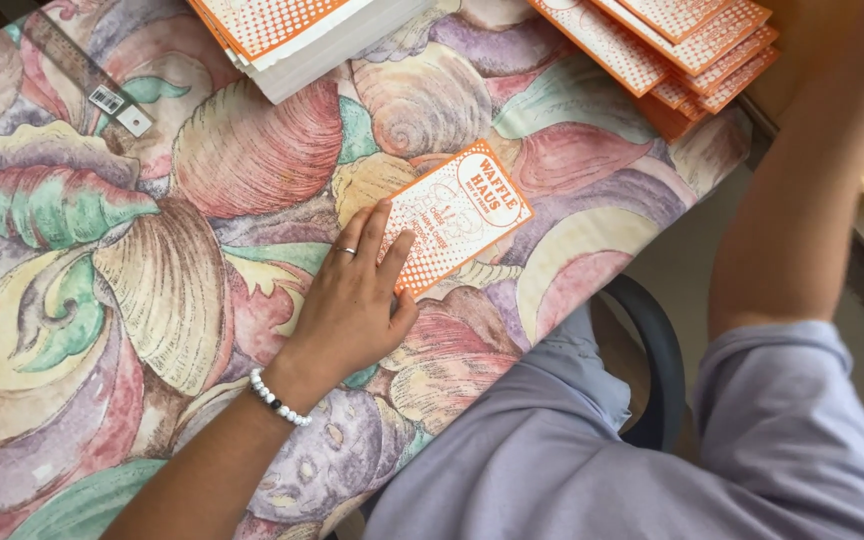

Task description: Folding flat paper bags into their final shape and stacking them neatly on a table.

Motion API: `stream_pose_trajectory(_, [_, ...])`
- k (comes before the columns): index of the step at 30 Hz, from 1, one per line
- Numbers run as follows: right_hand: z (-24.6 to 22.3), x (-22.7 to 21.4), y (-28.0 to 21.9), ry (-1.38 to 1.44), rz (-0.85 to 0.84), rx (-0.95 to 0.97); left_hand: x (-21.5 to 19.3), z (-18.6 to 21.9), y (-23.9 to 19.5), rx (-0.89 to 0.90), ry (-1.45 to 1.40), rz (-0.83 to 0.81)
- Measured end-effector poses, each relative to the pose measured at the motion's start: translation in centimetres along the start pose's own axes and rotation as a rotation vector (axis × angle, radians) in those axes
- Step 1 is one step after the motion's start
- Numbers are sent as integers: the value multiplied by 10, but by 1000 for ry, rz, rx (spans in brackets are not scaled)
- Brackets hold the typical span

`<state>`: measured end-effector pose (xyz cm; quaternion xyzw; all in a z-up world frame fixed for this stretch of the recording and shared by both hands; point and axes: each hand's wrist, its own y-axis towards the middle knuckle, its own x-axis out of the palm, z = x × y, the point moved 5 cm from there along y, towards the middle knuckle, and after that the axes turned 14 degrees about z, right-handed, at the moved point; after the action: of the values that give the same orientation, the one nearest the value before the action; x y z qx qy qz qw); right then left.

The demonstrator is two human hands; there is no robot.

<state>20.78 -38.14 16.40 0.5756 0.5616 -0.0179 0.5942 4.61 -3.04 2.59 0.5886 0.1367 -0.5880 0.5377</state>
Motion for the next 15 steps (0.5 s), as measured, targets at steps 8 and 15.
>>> stream_pose_trajectory(8, [-152,131,-35,211,-44,-131,-1,2,2,10,6,-14])
stream_pose_trajectory(15, [-176,177,-68,-95,-161,-566,-4,3,2,-29,-7,-30])
